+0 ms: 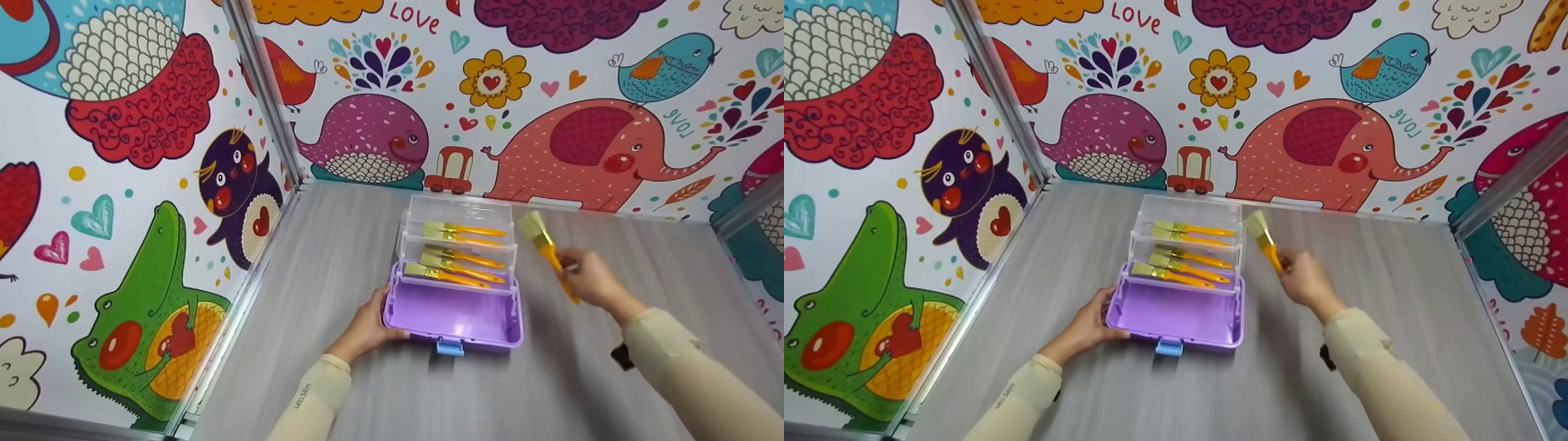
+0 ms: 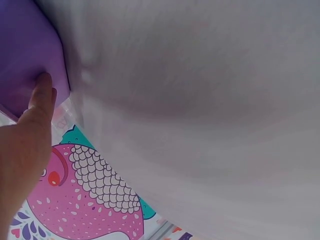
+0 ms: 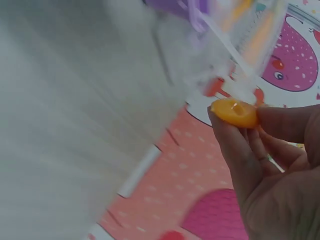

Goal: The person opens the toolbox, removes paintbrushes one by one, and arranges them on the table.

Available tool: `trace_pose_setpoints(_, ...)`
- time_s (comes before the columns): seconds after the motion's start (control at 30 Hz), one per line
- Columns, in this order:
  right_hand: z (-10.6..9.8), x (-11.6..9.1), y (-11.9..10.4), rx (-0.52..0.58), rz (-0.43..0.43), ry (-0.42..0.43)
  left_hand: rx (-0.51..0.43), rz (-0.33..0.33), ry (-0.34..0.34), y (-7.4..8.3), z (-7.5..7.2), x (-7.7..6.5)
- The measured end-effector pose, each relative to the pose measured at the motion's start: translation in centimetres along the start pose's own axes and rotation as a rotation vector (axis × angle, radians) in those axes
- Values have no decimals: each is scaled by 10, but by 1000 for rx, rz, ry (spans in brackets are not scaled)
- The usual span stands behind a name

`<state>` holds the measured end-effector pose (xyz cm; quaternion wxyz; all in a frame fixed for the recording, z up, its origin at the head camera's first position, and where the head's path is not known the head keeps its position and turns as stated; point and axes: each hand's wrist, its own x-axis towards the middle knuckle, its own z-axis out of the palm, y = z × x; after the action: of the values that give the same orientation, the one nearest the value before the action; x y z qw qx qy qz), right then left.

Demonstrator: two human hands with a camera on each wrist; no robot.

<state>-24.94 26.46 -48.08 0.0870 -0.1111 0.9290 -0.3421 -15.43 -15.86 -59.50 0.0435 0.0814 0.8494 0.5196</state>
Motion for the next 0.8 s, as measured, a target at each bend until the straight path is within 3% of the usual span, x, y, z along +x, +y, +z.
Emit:
trace_pose_setpoints(0.3, 51, -29, 39, 96, 162, -12, -9, -8, -1, 0, 0, 0)
trace_pose_setpoints(0.8, 88, -24, 44, 198, 316, -84, -24, -11, 1, -1, 1, 0)
